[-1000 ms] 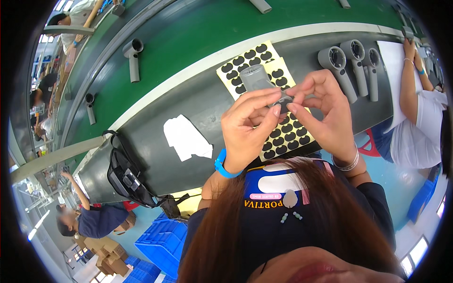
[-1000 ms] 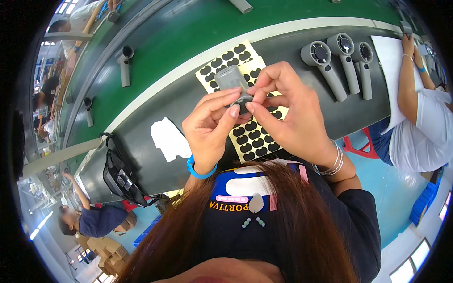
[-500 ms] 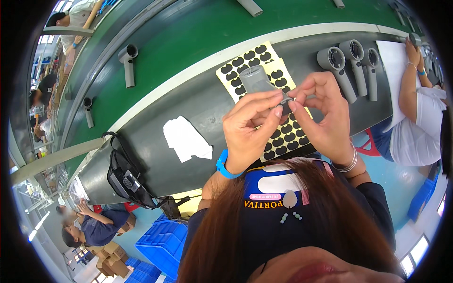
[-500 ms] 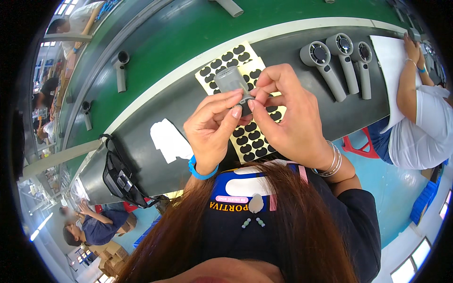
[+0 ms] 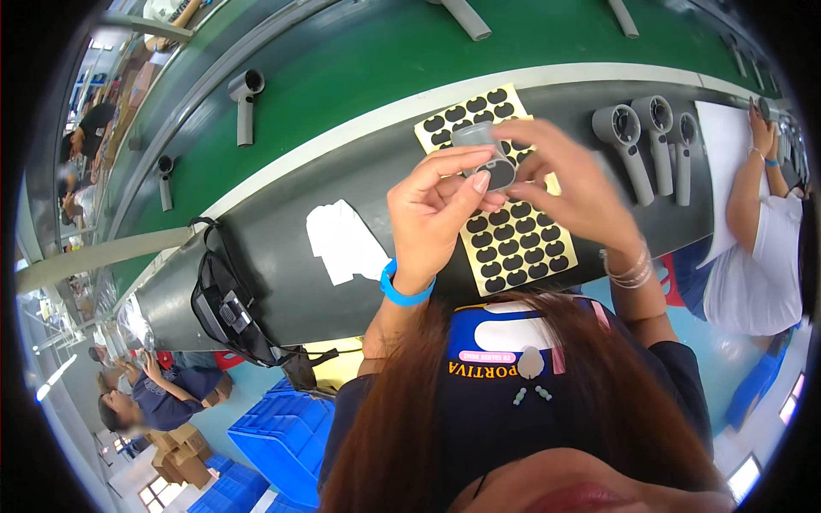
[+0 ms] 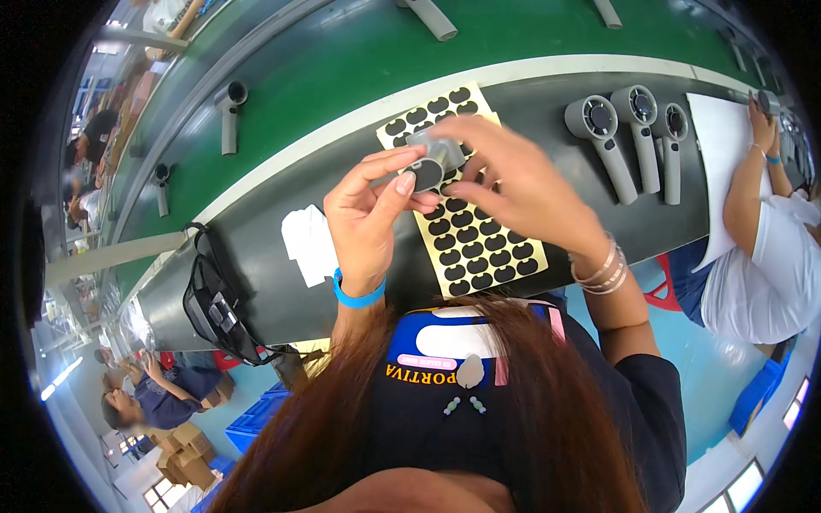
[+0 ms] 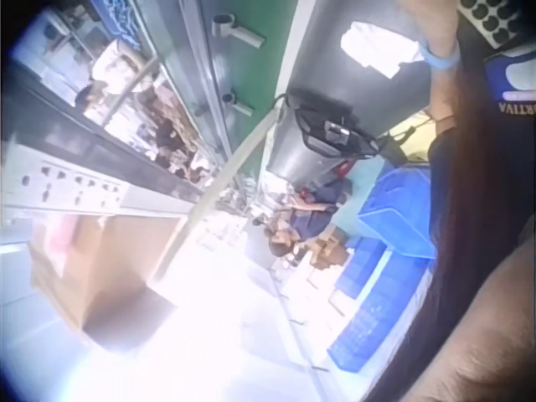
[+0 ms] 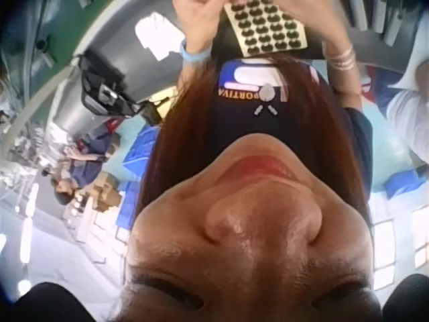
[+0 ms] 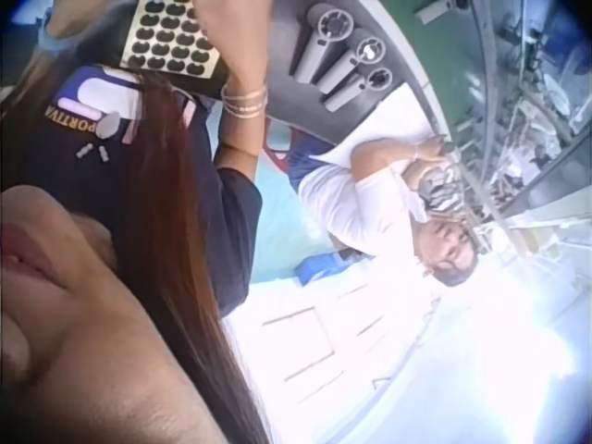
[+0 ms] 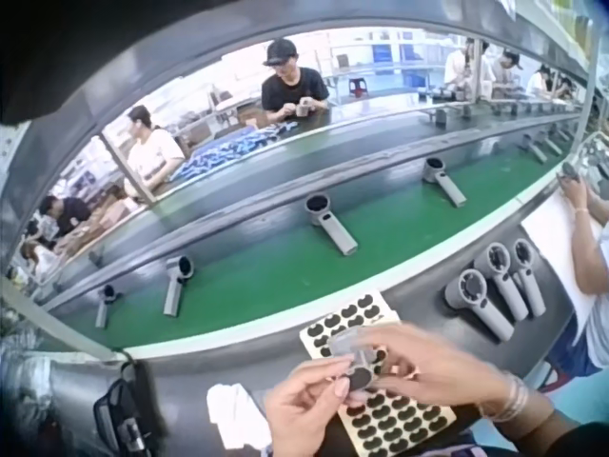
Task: Applying small circular stickers to grey cylindrical components at a manual assembly station.
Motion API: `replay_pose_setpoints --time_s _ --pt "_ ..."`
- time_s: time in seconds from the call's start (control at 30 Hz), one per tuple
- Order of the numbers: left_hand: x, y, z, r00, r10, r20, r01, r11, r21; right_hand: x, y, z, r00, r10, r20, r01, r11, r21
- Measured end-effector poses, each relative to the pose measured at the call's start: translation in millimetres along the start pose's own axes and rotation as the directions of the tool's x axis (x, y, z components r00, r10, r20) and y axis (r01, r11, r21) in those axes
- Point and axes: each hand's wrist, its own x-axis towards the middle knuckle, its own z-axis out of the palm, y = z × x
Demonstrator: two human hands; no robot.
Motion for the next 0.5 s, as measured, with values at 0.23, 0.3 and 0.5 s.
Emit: replay_pose_setpoints --time_s 0.23,0.3,0.5 --pt "5.1 1.7 -8.3 0.989 0.143 -0.022 -0.132 0.954 0.269 18.9 -0.2 27.5 0.981 -0.113 0.156 0.174 0.872 -0.459" --pt "8.1 -3.4 -8.8 0.976 0.218 -0.018 -0.206 0.946 0.248 25.3 -2.2 18.5 0.961 -0.167 0.22 0.255 0.842 -0.476" --pt "22.4 -33.6 -25.5 0.906 0.381 -0.183 -0.336 0.912 0.235 81.3 4.9 -39.8 0.952 -0.025 0.304 0.25 0.632 -0.734"
